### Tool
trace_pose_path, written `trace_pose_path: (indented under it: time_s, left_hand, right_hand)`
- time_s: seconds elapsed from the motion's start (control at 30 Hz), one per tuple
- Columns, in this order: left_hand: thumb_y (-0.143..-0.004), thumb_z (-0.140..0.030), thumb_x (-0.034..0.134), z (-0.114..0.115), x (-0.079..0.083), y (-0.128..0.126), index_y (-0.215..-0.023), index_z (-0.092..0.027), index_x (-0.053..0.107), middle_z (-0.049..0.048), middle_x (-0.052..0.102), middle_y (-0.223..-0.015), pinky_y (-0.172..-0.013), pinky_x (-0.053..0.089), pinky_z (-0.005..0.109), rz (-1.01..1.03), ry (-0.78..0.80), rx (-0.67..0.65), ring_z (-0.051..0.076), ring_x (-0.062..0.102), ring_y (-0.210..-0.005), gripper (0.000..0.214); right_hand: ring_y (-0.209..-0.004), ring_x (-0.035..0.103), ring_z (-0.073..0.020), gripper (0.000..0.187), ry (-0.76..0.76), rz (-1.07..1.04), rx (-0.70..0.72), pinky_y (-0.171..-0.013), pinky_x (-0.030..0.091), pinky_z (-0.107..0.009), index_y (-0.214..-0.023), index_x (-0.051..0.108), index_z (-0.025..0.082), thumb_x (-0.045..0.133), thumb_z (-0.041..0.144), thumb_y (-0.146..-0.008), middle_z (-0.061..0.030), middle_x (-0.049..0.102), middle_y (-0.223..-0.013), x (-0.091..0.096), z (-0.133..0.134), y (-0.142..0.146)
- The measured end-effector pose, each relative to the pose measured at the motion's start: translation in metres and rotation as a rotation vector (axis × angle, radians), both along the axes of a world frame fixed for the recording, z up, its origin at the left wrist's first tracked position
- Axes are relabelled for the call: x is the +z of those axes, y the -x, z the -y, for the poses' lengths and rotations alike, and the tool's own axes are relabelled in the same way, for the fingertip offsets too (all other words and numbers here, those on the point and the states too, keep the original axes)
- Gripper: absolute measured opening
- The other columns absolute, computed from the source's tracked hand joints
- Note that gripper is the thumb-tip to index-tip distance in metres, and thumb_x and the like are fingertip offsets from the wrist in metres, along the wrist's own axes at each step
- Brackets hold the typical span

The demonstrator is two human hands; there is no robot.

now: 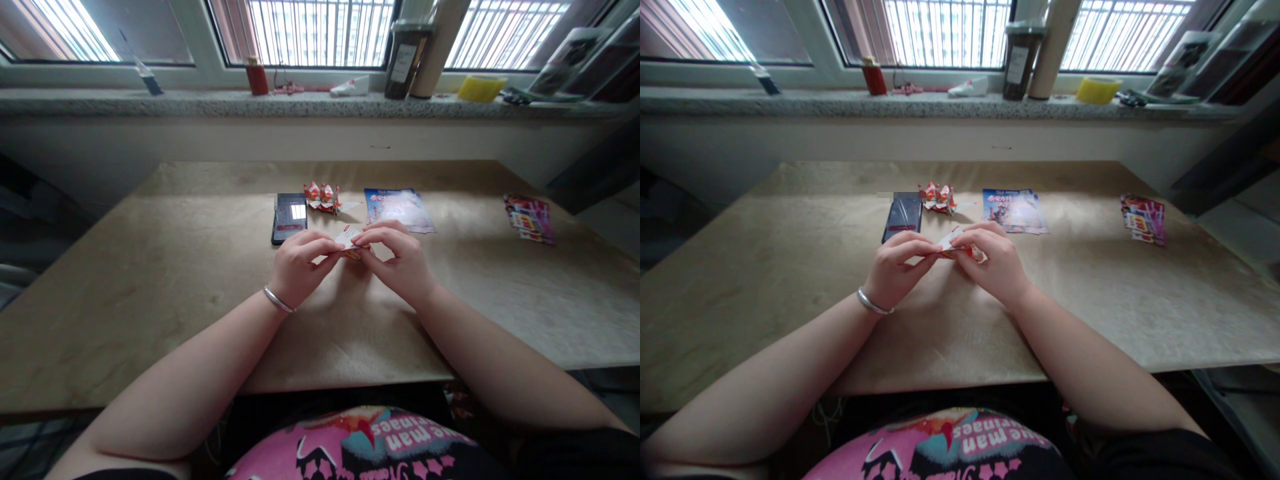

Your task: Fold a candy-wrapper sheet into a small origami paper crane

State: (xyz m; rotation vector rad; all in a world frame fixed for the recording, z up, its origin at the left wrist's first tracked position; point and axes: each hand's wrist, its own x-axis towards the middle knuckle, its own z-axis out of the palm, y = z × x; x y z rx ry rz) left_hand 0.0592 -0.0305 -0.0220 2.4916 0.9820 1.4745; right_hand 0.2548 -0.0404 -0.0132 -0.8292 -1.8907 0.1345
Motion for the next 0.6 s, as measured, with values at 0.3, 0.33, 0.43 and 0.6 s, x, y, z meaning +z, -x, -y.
trace_pose_path:
  time_s: [0.3, 0.33, 0.43, 0.6]
  left_hand:
    - [-0.081, -0.025, 0.062, -0.0007, 0.0001, -0.0008, -0.079, -0.018, 0.068, 0.0039, 0.067, -0.076, -0.065, 0.048, 0.025, 0.016, 0.013, -0.035, 0.013, 0.060, -0.069, 0.009]
    - [-0.082, -0.024, 0.062, -0.0008, -0.0001, -0.0008, -0.079, -0.018, 0.068, 0.0038, 0.067, -0.076, -0.065, 0.048, 0.025, 0.015, 0.013, -0.038, 0.013, 0.060, -0.069, 0.009]
    - [-0.081, -0.024, 0.062, -0.0016, -0.0013, -0.0010, -0.080, -0.019, 0.068, 0.0037, 0.067, -0.077, -0.065, 0.048, 0.026, 0.023, 0.025, -0.037, 0.013, 0.060, -0.070, 0.008]
    - [-0.081, -0.025, 0.063, -0.0024, -0.0027, -0.0013, -0.079, -0.019, 0.068, 0.0030, 0.065, -0.075, -0.066, 0.047, 0.026, 0.004, 0.039, -0.022, 0.013, 0.059, -0.070, 0.008]
  right_hand:
    - [-0.087, 0.062, -0.0193, 0.006, 0.038, -0.005, 0.024, -0.083, 0.050, -0.039, -0.078, 0.065, 0.026, 0.065, 0.020, -0.078, -0.0003, 0.071, -0.079, 0.0016, 0.0001, -0.0008]
    - [-0.088, 0.062, -0.0195, 0.006, 0.051, -0.006, 0.016, -0.083, 0.050, -0.039, -0.079, 0.065, 0.026, 0.065, 0.020, -0.078, -0.0007, 0.070, -0.080, 0.0014, 0.0005, -0.0009]
    - [-0.089, 0.061, -0.0192, 0.007, 0.076, -0.022, 0.013, -0.083, 0.050, -0.038, -0.081, 0.064, 0.025, 0.064, 0.019, -0.077, -0.0015, 0.069, -0.083, 0.0004, 0.0013, -0.0012]
    - [-0.087, 0.061, -0.0190, 0.006, 0.055, -0.001, 0.031, -0.083, 0.049, -0.039, -0.077, 0.063, 0.026, 0.063, 0.020, -0.078, -0.0003, 0.068, -0.079, -0.0003, -0.0003, -0.0009]
